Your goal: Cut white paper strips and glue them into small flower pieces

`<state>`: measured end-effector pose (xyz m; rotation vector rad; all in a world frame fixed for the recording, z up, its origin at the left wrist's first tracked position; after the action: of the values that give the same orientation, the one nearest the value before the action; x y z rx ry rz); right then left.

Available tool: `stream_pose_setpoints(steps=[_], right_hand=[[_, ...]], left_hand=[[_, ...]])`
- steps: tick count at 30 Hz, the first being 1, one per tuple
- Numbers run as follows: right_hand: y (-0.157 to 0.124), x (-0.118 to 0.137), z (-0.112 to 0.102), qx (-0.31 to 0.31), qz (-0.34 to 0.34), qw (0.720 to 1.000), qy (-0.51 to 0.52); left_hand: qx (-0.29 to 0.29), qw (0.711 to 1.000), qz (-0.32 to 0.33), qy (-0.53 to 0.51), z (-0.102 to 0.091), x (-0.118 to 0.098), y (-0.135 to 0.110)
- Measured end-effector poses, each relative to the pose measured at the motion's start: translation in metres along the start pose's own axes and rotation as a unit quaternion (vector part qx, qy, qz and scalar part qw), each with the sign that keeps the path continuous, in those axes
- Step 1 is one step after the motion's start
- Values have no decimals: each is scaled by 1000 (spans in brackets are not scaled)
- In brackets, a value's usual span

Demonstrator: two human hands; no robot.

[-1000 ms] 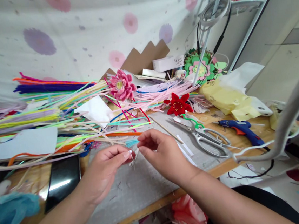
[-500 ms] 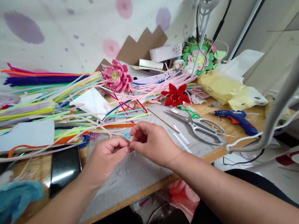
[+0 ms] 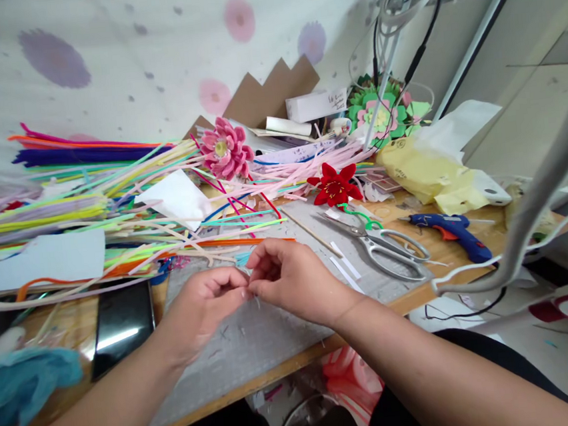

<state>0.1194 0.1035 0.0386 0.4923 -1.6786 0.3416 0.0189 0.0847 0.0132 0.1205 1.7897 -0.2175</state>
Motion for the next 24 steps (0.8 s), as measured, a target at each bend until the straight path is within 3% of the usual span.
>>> stream_pose_setpoints(steps=[5,9,16,24], right_hand=[[2,-7,-1,-8,24,1000,17],[2,-12,-2,4,56,993,106],[-2,-14,-2,33,49,978,202],[-2,-20,-2,30,55,977,206]], left_hand=[[16,1000,-7,15,2,4,0],[30,999,-19,4,4,4,0],[61,997,14,-56,8,-1,0],[65,997,10,-41,8,1,0]])
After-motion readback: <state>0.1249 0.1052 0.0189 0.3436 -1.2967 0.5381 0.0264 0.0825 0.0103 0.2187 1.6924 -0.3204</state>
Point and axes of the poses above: each hand's wrist, its own y-axis towards the middle knuckle, its own z-axis out of the palm, x = y × z, the point moved 10 cm from there along y, towards the middle knuckle, and after that the axes turned 2 degrees about x, right-handed, at the moved point
